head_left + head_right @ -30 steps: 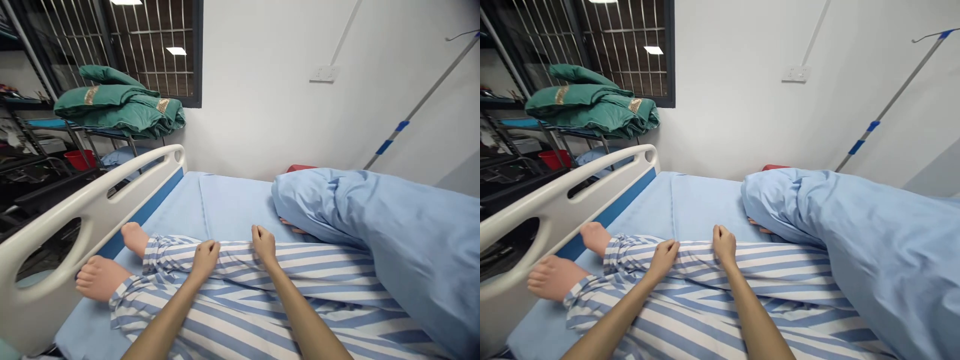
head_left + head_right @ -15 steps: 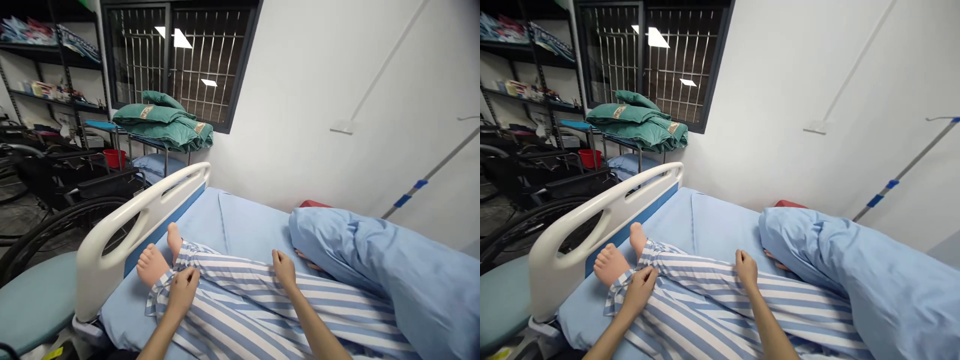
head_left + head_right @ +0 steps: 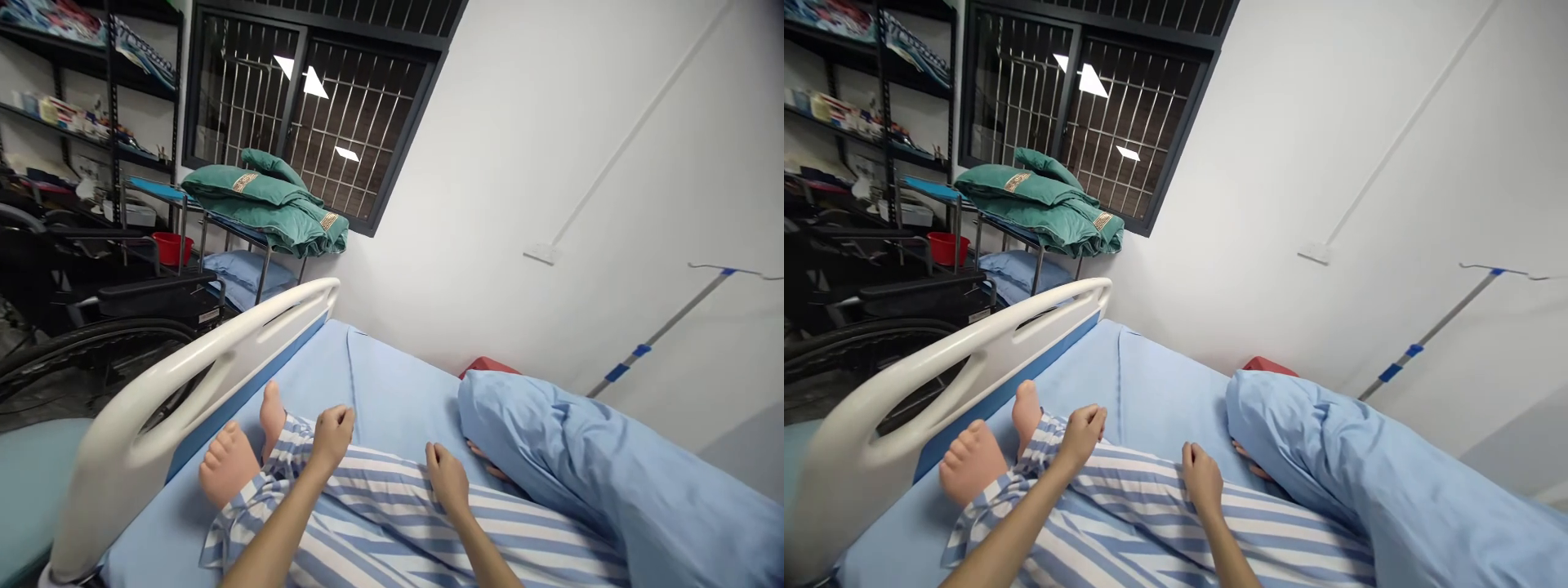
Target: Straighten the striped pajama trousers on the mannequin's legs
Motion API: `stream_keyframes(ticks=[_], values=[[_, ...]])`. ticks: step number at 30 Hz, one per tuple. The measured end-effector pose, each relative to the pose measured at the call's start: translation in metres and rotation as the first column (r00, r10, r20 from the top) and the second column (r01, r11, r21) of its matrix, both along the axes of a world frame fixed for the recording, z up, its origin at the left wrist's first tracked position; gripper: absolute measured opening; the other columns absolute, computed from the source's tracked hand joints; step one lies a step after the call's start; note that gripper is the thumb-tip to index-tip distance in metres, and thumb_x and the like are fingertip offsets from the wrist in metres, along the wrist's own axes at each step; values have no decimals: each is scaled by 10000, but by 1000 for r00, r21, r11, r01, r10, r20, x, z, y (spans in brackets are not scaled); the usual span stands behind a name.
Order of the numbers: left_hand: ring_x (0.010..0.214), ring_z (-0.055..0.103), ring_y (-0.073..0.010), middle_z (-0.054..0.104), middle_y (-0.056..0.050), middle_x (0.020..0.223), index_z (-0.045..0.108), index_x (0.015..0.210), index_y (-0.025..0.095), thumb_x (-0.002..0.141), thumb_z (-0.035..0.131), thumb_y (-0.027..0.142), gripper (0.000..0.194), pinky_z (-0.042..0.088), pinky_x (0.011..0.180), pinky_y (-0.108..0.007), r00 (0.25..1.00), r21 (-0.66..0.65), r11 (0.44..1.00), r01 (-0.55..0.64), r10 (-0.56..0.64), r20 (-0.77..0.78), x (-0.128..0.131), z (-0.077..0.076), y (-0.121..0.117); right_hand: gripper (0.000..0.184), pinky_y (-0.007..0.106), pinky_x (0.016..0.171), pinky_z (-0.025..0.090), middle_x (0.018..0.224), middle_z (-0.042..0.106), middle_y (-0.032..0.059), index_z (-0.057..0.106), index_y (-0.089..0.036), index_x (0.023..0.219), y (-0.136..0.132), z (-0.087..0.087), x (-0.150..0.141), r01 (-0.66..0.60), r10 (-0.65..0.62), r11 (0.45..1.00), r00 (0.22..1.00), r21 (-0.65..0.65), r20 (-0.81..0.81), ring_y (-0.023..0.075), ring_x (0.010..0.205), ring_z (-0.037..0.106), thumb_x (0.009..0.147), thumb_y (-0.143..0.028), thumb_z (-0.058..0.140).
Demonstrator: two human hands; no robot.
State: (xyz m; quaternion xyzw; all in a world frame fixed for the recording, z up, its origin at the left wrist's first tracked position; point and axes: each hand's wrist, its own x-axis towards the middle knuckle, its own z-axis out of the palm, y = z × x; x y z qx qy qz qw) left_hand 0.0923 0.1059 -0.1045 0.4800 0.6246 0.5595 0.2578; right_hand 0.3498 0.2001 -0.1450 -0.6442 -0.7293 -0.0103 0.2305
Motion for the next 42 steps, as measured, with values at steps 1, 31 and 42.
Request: stream_keyframes(ticks=[1, 31, 42], values=[[494, 430, -105, 422, 31, 433, 393, 467, 191, 784, 361, 309, 340, 270, 531, -226, 999, -22, 1000, -9, 8, -44, -1, -8, 7, 378, 280, 520, 241, 559, 561, 37, 435, -223, 543, 2, -1, 2, -11, 11, 1000, 1000, 1, -1, 185, 560, 501, 836, -411, 288], [530, 378, -107, 424, 22, 493, 387, 510, 192, 790, 342, 324, 313, 266, 536, -228, 963, -107, 962, -253, 239, -129, 23, -40, 53, 373, 233, 495, 254, 490, 385, -31, 358, -188, 514, -32, 5, -162, -383, 236, 924, 595, -12, -768, 104, 507, 350, 821, -398, 345], [512, 346, -95, 411, 39, 483, 389, 508, 189, 802, 349, 360, 343, 252, 527, -229, 979, -55, 990, -132, 121, -163, 60, -33, 58, 388, 235, 491, 229, 478, 324, -47, 310, -191, 515, -19, 20, -115, -400, 292, 916, 613, 31, -734, 94, 491, 311, 845, -391, 340]])
